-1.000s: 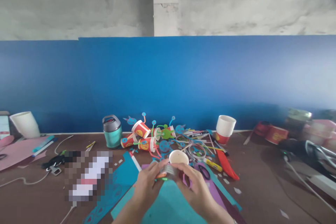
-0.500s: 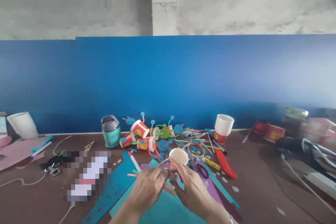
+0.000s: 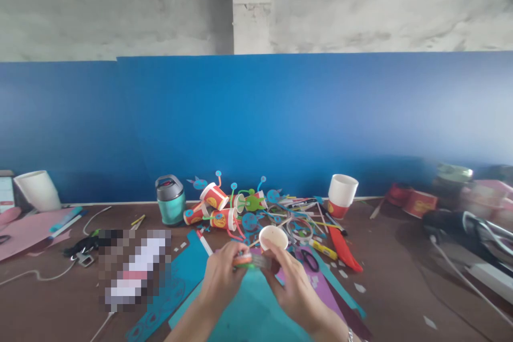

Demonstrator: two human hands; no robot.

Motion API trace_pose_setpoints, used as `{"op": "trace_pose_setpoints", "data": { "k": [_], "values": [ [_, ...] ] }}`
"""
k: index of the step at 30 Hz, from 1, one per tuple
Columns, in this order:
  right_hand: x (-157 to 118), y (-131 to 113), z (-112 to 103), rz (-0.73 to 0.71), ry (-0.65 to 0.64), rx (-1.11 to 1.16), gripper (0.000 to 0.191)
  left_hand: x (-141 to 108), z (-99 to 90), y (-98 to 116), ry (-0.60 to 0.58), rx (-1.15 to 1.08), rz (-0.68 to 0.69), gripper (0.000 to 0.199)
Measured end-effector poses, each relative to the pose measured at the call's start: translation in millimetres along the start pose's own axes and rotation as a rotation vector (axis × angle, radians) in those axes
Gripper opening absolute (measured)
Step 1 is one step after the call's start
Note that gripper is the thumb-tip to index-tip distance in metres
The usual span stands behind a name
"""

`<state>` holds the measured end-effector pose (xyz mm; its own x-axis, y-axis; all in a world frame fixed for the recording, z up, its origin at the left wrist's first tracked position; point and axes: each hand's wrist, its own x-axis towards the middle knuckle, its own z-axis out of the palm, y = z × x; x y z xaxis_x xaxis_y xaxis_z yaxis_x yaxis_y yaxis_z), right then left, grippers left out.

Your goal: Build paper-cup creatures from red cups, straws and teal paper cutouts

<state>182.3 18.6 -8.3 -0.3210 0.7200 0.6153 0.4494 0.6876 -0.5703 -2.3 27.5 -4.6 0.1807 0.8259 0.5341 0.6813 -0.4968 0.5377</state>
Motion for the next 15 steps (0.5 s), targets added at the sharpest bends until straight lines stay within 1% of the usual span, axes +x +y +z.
{"op": "trace_pose_setpoints", "data": {
  "k": [2, 3, 5, 6, 8, 9, 10, 11, 13, 15],
  "values": [
    [0, 2, 3, 0.060, 0.047, 0.098, 0.040, 5, -3.8, 2, 0.025, -0.193, -0.163, 0.018],
    [1, 4, 5, 0.096, 0.065, 0.157, 0.037, 7, -6.5, 4, 0.033, -0.272, -0.210, 0.021],
    [2, 8, 8, 0.178, 0.102, 0.294, 0.035, 12, -13.8, 7, 0.075, -0.381, -0.253, 0.024],
    [3, 11, 10, 0.212, 0.115, 0.367, 0.035, 14, -18.2, 8, 0.115, -0.407, -0.270, 0.024],
    [5, 15, 11, 0.245, 0.122, 0.486, 0.038, 17, -27.7, 11, 0.190, -0.437, -0.293, 0.026],
    [5, 16, 11, 0.245, 0.111, 0.518, 0.039, 18, -32.3, 13, 0.192, -0.447, -0.301, 0.028],
    [5, 16, 10, 0.240, 0.097, 0.526, 0.039, 18, -36.4, 16, 0.162, -0.461, -0.301, 0.030],
    [4, 16, 9, 0.234, 0.084, 0.516, 0.039, 19, -39.8, 18, 0.100, -0.482, -0.295, 0.033],
    [3, 13, 7, 0.233, 0.057, 0.489, 0.038, 19, -43.2, 23, -0.082, -0.533, -0.265, 0.040],
    [1, 10, 6, 0.239, 0.029, 0.495, 0.039, 21, -41.9, 26, -0.257, -0.578, -0.222, 0.040]
  ]
}}
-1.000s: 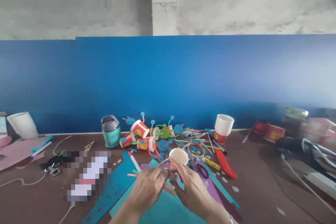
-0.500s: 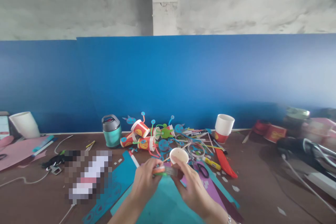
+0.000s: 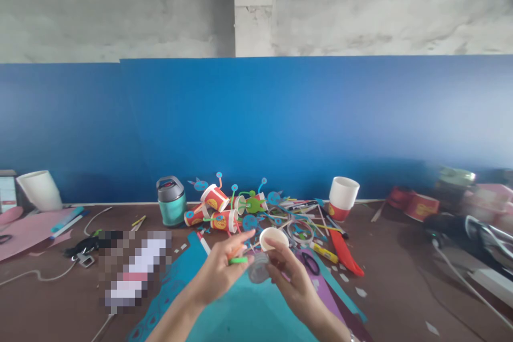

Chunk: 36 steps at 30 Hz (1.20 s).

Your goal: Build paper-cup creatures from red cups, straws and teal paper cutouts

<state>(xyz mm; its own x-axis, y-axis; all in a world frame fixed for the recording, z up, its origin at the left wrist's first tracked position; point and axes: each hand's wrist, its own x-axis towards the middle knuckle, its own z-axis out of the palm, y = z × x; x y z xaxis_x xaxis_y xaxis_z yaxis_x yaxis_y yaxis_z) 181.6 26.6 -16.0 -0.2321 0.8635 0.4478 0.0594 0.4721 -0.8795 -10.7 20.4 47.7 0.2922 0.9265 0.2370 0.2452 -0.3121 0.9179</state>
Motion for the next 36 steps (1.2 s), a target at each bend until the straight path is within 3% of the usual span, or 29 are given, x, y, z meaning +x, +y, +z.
{"op": "trace_pose_setpoints", "data": {
  "k": [2, 5, 7, 11, 13, 18, 27, 29, 33, 36],
  "values": [
    [-1, -3, 1, 0.022, -0.024, 0.046, 0.040, 3, 4.0, -1, -0.095, -0.001, 0.007, 0.031],
    [1, -8, 3, 0.063, -0.033, 0.172, 0.041, 9, 10.2, -5, -0.075, 0.023, 0.033, 0.029],
    [4, -11, 3, 0.098, 0.007, 0.241, 0.041, 13, 12.1, -5, 0.023, 0.039, 0.070, 0.031],
    [9, -12, -2, 0.145, 0.156, 0.264, 0.042, 21, 6.1, -2, 0.331, 0.007, 0.088, 0.036],
    [9, -9, -4, 0.118, 0.183, 0.238, 0.043, 23, 0.6, -3, 0.386, -0.044, 0.042, 0.042],
    [4, -6, -6, -0.060, 0.147, -0.049, 0.033, 19, -1.4, -12, 0.313, -0.082, -0.063, 0.044],
    [-4, -11, -3, -0.209, 0.167, -0.553, 0.037, 2, 23.7, -11, 0.124, 0.172, 0.066, 0.025],
    [-3, -11, -3, -0.252, 0.155, -0.614, 0.041, -3, 28.3, -11, 0.116, 0.287, 0.114, 0.020],
    [-3, -13, -3, -0.338, 0.089, -0.693, 0.059, -13, 38.4, -18, 0.155, 0.568, 0.203, 0.039],
    [-4, -15, -3, -0.367, 0.042, -0.736, 0.066, -17, 45.6, -22, 0.203, 0.662, 0.203, 0.032]
  ]
}}
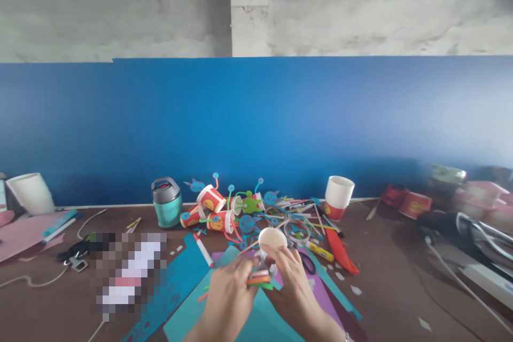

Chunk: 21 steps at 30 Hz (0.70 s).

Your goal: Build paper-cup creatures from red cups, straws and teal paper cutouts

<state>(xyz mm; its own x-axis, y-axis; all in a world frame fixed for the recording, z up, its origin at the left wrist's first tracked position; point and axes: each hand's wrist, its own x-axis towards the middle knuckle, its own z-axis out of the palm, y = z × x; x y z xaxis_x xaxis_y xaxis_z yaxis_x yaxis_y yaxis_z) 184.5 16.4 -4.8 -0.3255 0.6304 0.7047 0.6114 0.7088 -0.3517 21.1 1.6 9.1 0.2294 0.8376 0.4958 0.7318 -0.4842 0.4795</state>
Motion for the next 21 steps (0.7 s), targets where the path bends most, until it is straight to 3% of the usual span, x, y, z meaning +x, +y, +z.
{"op": "trace_pose_setpoints", "data": {
  "k": [3, 7, 12, 15, 21],
  "values": [
    [0, -1, -1, -0.029, -0.002, -0.026, 0.061, 1, 2.1, 3, 0.013, -0.060, -0.078, 0.020],
    [3, -4, -5, -0.048, -0.015, -0.057, 0.042, 9, 1.5, 5, -0.050, -0.376, -0.259, 0.007],
    [7, -8, -6, -0.025, -0.026, -0.073, 0.033, 13, -0.3, 5, -0.072, -0.639, -0.292, 0.014],
    [8, -9, -7, 0.049, -0.024, -0.033, 0.033, 13, -4.8, 6, -0.108, -0.691, -0.285, 0.017],
    [9, -6, -12, 0.270, -0.151, 0.331, 0.026, 20, -9.7, -3, 0.021, -0.717, -0.373, 0.019]
  ]
}}
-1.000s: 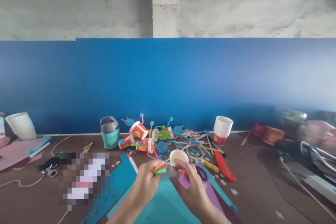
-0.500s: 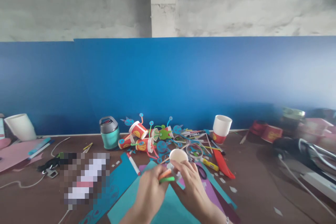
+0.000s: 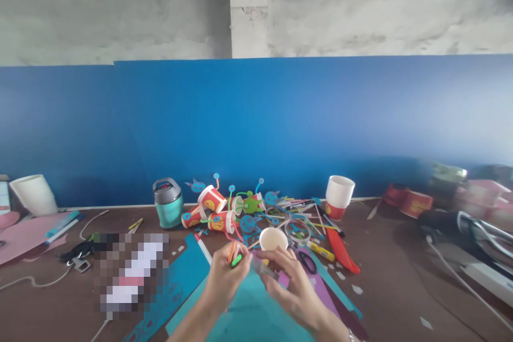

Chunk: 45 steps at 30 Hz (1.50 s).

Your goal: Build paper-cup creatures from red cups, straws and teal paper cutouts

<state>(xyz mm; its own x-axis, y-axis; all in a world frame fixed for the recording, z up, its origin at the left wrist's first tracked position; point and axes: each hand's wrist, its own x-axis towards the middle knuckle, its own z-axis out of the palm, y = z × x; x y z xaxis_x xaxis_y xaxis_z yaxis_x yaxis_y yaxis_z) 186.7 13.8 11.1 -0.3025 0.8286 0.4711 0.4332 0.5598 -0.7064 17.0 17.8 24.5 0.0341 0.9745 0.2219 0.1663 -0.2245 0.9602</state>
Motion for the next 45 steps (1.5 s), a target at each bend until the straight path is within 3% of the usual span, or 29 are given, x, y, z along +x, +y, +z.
{"op": "trace_pose_setpoints", "data": {
  "k": [4, 11, 14, 17, 21, 25, 31, 38, 45],
  "values": [
    [3, -1, -1, 0.128, -0.095, 0.226, 0.030, 3, -2.7, -1, 0.005, -0.019, -0.038, 0.020],
    [2, -3, 1, 0.213, -0.086, 0.111, 0.021, -4, -3.1, 4, -0.050, -0.047, -0.042, 0.019],
    [1, 2, 4, 0.234, -0.123, 0.180, 0.022, -2, -5.3, 4, -0.064, -0.047, -0.033, 0.022],
    [3, 9, 6, 0.249, -0.035, 0.226, 0.025, 3, -9.2, 2, -0.089, -0.098, -0.075, 0.021],
    [6, 16, 5, 0.287, 0.165, 0.254, 0.033, 7, -13.9, -3, -0.132, -0.386, -0.296, 0.054],
    [7, 14, 3, 0.278, 0.217, 0.349, 0.036, 4, -10.8, -3, -0.230, -0.615, -0.446, 0.061],
    [9, 14, 5, 0.277, 0.131, 0.495, 0.038, 0, -0.4, -6, -0.361, -0.524, -0.445, 0.045],
    [7, 17, 5, 0.272, 0.032, 0.286, 0.024, 0, -0.5, -17, -0.493, -0.456, -0.544, 0.046],
    [8, 21, 5, 0.282, 0.094, 0.226, 0.023, -1, 1.4, -22, -0.526, -0.486, -0.627, 0.043]
  ]
}}
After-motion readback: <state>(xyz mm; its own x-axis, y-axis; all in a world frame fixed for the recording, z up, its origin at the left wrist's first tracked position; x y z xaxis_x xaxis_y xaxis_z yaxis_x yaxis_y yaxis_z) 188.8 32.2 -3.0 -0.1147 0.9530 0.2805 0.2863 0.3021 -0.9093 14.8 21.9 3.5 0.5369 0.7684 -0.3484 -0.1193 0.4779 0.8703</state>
